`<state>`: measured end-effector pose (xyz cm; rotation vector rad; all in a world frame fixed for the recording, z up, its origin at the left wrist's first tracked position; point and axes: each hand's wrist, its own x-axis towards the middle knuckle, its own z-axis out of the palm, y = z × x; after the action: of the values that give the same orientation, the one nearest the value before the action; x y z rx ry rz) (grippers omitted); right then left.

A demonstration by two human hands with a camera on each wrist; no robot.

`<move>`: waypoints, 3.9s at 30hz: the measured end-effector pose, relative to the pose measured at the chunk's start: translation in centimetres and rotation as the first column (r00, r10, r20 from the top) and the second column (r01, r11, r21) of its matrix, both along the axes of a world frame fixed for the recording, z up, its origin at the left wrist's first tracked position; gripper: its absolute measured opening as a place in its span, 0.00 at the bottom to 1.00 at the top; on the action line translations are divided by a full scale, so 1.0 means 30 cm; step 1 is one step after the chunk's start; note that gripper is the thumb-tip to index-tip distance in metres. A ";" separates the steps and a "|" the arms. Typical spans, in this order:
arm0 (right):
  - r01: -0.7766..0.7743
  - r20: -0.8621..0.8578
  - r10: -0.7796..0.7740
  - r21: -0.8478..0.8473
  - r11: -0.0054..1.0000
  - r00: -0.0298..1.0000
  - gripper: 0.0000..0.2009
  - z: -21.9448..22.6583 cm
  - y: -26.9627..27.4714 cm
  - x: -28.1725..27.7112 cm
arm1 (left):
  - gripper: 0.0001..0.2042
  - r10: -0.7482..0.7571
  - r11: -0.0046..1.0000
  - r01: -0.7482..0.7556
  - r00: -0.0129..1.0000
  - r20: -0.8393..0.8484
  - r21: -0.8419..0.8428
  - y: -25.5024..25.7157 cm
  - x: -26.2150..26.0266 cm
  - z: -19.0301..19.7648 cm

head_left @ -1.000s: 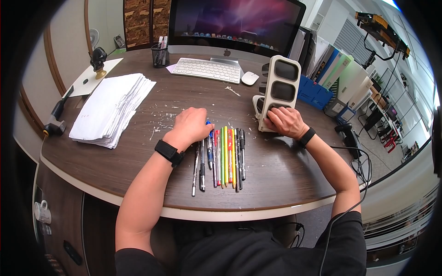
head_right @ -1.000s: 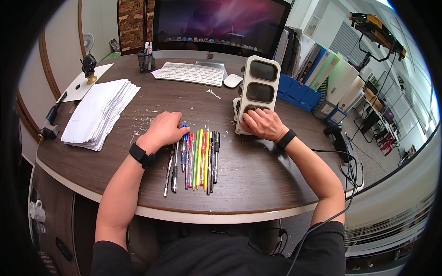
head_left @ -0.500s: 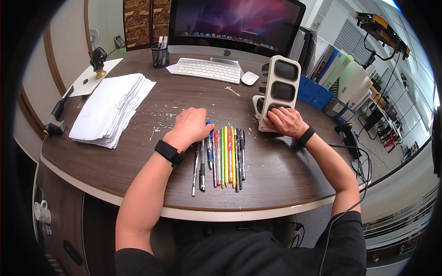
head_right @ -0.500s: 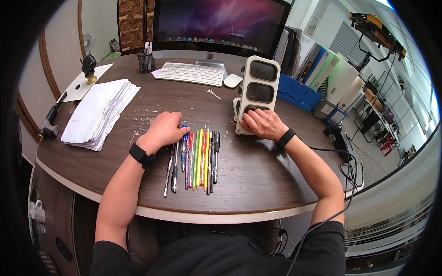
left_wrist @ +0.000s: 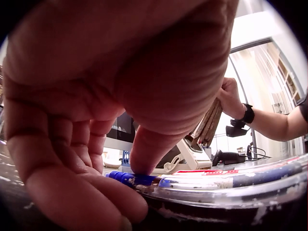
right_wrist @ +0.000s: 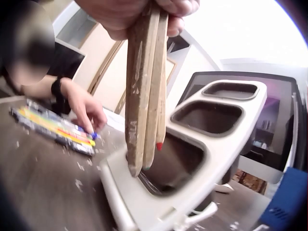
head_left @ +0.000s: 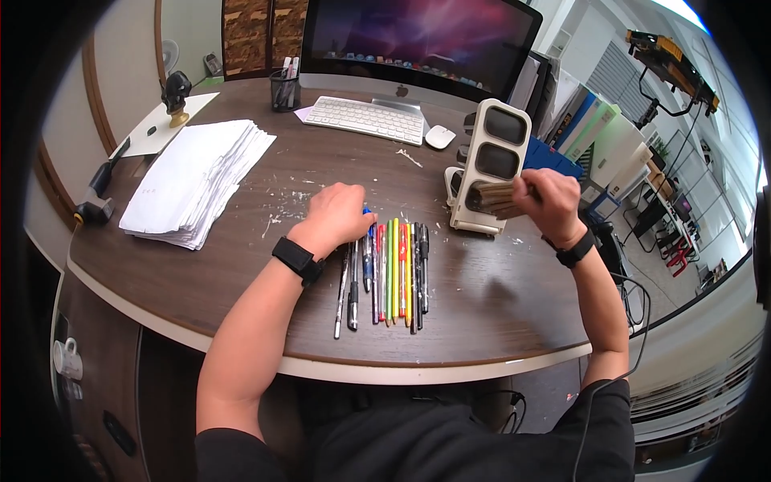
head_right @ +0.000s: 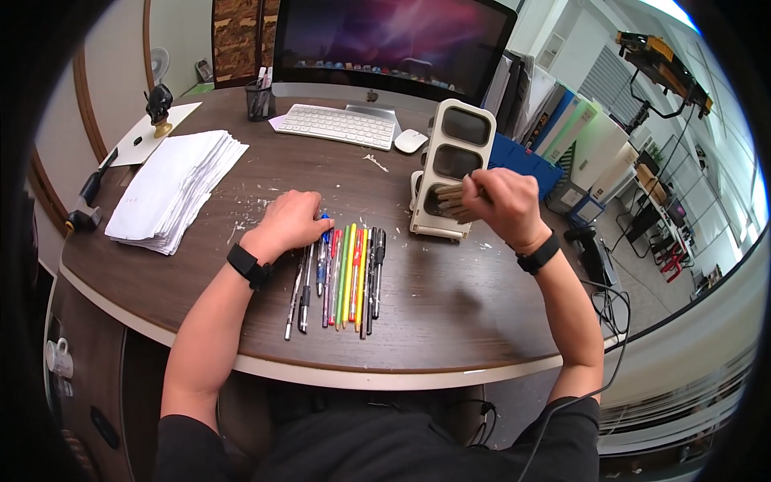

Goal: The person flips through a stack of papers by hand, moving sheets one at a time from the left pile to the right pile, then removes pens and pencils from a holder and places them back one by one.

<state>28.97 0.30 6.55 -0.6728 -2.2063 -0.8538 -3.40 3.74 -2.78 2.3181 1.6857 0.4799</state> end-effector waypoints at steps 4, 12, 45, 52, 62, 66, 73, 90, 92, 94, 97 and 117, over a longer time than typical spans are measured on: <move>-0.023 -0.371 -0.105 -0.325 0.945 0.923 0.06 0.017 -0.018 -0.064 | 0.17 -0.037 0.997 0.037 0.999 0.001 0.068 0.017 -0.004 -0.017; -0.292 -0.336 -0.171 -0.926 0.239 0.926 0.14 -0.177 0.056 -0.365 | 0.15 -0.040 0.928 0.160 0.941 0.335 -0.337 0.000 -0.025 0.055; 0.301 0.193 -0.259 -0.818 0.491 0.946 0.27 -0.225 -0.194 -0.368 | 0.22 -0.175 0.897 0.160 0.985 0.002 -0.412 -0.112 0.038 0.158; 0.365 0.231 -0.330 -0.823 0.435 0.915 0.23 -0.207 -0.186 -0.343 | 0.22 -0.184 0.973 0.157 0.971 -0.155 -0.169 -0.096 0.010 0.116; 0.478 0.376 -0.306 -0.775 0.413 0.874 0.16 -0.204 -0.205 -0.404 | 0.24 -0.171 0.985 0.156 0.916 -0.364 -0.070 -0.158 0.083 0.088; 0.430 0.312 -0.307 -0.763 0.483 0.899 0.15 -0.239 -0.174 -0.392 | 0.19 -0.217 0.976 0.201 0.933 -0.289 -0.083 -0.151 0.097 0.074; 0.238 0.087 -0.377 -0.897 0.374 0.922 0.18 -0.219 -0.114 -0.362 | 0.17 -0.152 0.973 0.161 0.986 0.066 -0.163 -0.099 0.121 0.053; 0.263 0.082 -0.363 -0.836 0.482 0.928 0.17 -0.193 -0.101 -0.267 | 0.26 -0.038 0.998 0.028 0.984 -0.174 -0.056 -0.130 0.077 0.119; 0.276 0.135 -0.338 -0.868 0.414 0.931 0.17 -0.174 -0.103 -0.262 | 0.26 -0.060 0.997 0.049 0.979 -0.193 -0.057 -0.145 0.086 0.129; 0.269 0.153 -0.339 -0.906 0.327 0.928 0.18 -0.159 -0.107 -0.269 | 0.27 -0.080 0.996 0.068 0.975 -0.208 -0.063 -0.151 0.088 0.131; 0.274 0.171 -0.338 -0.918 0.286 0.925 0.20 -0.187 -0.102 -0.279 | 0.27 -0.118 0.992 0.106 0.970 -0.214 -0.067 -0.147 0.087 0.132; -0.105 -0.203 -0.356 -0.956 0.275 0.912 0.16 -0.207 -0.094 -0.353 | 0.26 -0.027 0.941 0.097 0.977 0.214 -0.324 -0.086 0.080 0.094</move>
<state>18.37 -2.52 0.34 -1.4517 -2.0896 0.7486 -1.01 1.16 0.04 1.9972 1.4628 0.3738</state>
